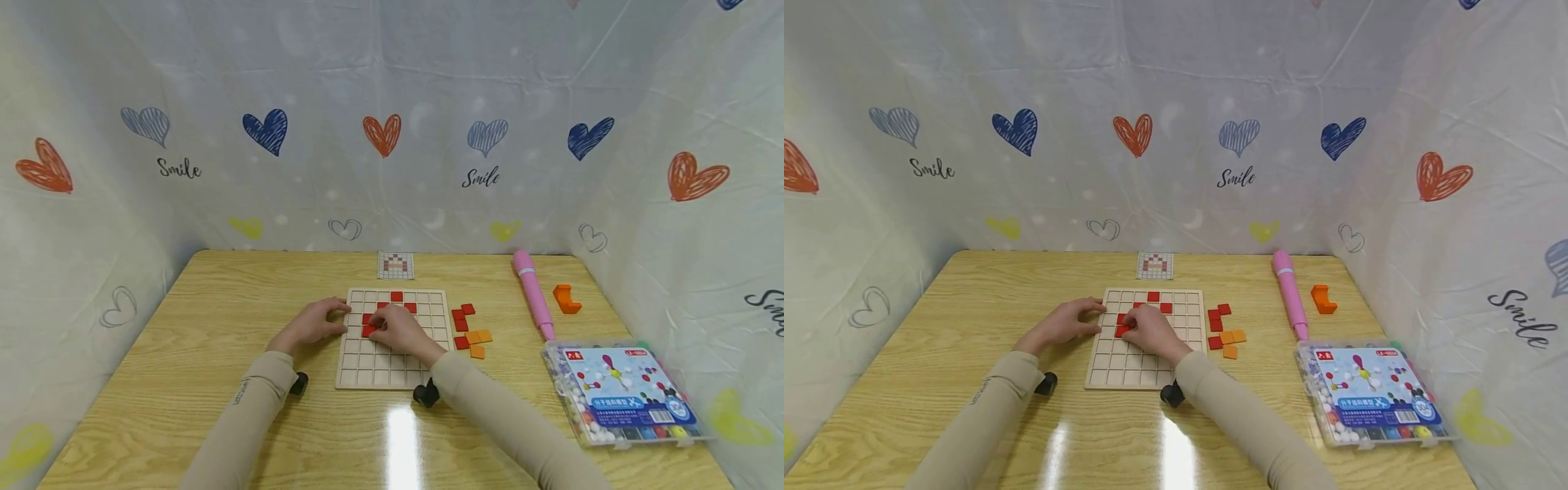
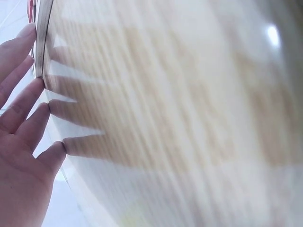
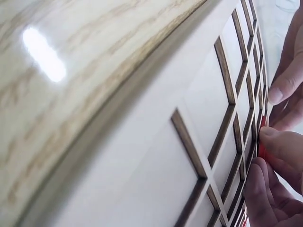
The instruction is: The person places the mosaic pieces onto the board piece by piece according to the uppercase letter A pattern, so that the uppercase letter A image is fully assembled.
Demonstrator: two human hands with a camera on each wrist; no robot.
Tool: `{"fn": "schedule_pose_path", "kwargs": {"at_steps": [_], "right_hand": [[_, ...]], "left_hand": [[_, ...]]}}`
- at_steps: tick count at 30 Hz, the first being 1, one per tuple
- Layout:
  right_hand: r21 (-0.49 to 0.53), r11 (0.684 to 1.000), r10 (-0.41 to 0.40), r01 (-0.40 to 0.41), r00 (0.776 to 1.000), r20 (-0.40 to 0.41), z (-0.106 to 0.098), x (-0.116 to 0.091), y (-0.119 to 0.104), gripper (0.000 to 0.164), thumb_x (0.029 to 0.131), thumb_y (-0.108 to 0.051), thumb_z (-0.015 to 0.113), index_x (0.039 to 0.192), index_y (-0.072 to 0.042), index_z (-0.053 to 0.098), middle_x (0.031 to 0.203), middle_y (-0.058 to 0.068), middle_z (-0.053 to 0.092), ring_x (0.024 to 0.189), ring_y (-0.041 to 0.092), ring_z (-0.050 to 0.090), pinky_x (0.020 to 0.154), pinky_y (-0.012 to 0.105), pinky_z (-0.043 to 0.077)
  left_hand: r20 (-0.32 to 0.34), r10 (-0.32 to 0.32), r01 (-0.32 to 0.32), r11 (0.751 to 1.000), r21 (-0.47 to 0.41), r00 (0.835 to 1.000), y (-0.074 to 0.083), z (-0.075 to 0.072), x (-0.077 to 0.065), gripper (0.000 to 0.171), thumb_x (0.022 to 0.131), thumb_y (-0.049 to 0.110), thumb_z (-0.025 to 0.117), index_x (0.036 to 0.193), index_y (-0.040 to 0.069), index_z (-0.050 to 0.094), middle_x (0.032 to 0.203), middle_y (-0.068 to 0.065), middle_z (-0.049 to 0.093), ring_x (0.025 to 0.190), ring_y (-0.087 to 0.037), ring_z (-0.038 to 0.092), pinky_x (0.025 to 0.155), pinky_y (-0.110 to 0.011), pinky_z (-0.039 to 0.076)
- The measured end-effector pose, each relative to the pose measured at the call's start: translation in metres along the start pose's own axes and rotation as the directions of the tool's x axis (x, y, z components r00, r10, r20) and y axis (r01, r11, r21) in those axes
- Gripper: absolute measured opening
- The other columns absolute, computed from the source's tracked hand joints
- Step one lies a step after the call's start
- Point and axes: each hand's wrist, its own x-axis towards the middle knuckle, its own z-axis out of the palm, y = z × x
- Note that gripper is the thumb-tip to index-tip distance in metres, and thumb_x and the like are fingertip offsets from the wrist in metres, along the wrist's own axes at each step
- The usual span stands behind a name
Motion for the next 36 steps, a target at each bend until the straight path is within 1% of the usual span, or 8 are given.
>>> {"fn": "schedule_pose_path", "kwargs": {"at_steps": [8,16,24,27,30,33,36], "right_hand": [[-0.021,1.0,0.004,-0.004,1.0,-0.001,0.001,0.0,-0.003,0.017,0.086,-0.01,0.075,0.101,-0.004,0.074,0.092,0.004,0.071,0.086,0.016,0.061,0.077,0.027,0.053],[-0.028,1.0,-0.003,0.003,1.0,0.004,0.001,-0.001,-0.003,0.016,0.089,-0.009,0.07,0.103,-0.003,0.074,0.095,0.006,0.069,0.086,0.017,0.059,0.074,0.027,0.052],[-0.045,0.999,-0.003,0.003,1.0,-0.006,0.001,0.0,-0.004,0.015,0.088,-0.009,0.07,0.102,-0.005,0.075,0.095,0.004,0.07,0.087,0.017,0.061,0.077,0.028,0.053],[-0.031,1.0,0.001,-0.001,1.0,-0.008,0.001,0.0,-0.004,0.015,0.088,-0.01,0.071,0.102,-0.005,0.075,0.095,0.004,0.071,0.087,0.017,0.061,0.077,0.028,0.053],[0.008,1.0,0.02,-0.02,1.0,-0.013,0.001,-0.003,-0.002,0.016,0.089,-0.012,0.071,0.103,-0.006,0.075,0.096,0.002,0.07,0.086,0.015,0.06,0.076,0.027,0.053],[0.046,0.998,0.051,-0.05,0.998,-0.03,-0.001,-0.008,0.0,0.018,0.09,-0.014,0.07,0.106,-0.007,0.074,0.098,0.001,0.069,0.087,0.013,0.06,0.077,0.027,0.053],[0.082,0.994,0.079,-0.075,0.995,-0.058,-0.006,-0.018,0.0,0.022,0.091,-0.016,0.068,0.111,-0.007,0.073,0.103,0.002,0.068,0.089,0.013,0.061,0.079,0.029,0.053]], "left_hand": [[-0.001,0.004,-0.004,1.0,0.008,1.0,0.0,0.0,0.001,0.042,0.089,0.017,0.072,0.128,0.006,0.062,0.147,-0.016,0.046,0.141,-0.038,0.032,0.117,-0.052,0.025],[-0.002,0.003,-0.003,1.0,0.003,1.0,0.001,0.0,0.0,0.042,0.089,0.016,0.072,0.128,0.006,0.062,0.147,-0.016,0.046,0.142,-0.037,0.03,0.117,-0.052,0.025],[0.008,-0.005,0.005,1.0,-0.009,1.0,0.003,-0.002,-0.001,0.042,0.09,0.017,0.072,0.129,0.005,0.062,0.148,-0.016,0.045,0.142,-0.037,0.03,0.117,-0.053,0.024],[0.008,-0.006,0.006,1.0,-0.008,1.0,0.003,-0.002,0.0,0.042,0.09,0.016,0.072,0.129,0.005,0.062,0.148,-0.016,0.045,0.142,-0.037,0.03,0.117,-0.053,0.024],[0.008,-0.002,0.002,1.0,-0.003,1.0,0.003,-0.002,0.0,0.043,0.089,0.016,0.072,0.129,0.004,0.062,0.148,-0.016,0.045,0.142,-0.037,0.03,0.117,-0.052,0.024],[0.007,0.0,-0.001,1.0,0.002,1.0,0.004,-0.002,0.0,0.043,0.089,0.017,0.072,0.129,0.004,0.062,0.147,-0.017,0.045,0.142,-0.038,0.031,0.117,-0.052,0.024],[0.003,-0.006,0.006,1.0,-0.002,1.0,0.004,-0.002,0.0,0.043,0.089,0.017,0.072,0.128,0.004,0.062,0.147,-0.017,0.046,0.142,-0.038,0.031,0.117,-0.052,0.024]]}}
